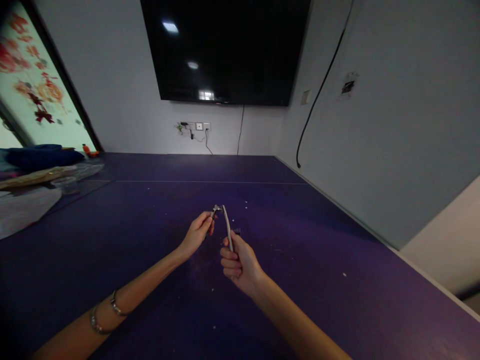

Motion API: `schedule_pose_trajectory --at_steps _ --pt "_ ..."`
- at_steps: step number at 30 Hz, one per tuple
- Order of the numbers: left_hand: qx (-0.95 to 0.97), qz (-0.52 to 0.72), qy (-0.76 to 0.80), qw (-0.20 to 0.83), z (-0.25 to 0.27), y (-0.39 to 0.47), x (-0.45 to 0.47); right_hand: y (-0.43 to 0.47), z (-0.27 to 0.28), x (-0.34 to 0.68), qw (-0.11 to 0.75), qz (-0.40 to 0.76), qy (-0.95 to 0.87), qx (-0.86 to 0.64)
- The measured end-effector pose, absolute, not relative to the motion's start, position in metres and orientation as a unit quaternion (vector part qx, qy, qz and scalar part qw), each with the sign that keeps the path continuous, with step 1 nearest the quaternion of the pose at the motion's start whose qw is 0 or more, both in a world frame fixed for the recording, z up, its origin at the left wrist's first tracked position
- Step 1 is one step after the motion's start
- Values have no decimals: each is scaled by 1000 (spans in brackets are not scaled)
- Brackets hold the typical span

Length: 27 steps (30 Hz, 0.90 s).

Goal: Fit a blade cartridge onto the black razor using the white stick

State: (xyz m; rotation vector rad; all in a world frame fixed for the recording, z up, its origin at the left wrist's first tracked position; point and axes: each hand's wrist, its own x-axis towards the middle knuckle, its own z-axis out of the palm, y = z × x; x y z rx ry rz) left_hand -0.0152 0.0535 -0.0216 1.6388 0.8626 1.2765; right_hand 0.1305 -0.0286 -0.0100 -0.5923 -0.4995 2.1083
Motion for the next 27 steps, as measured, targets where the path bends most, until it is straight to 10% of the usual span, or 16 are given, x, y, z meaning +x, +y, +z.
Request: schedule_pose_trajectory --at_steps 27 --pt "654 502 351 443 -24 50 -15 -42 -14 105 518 799 -178 -246"
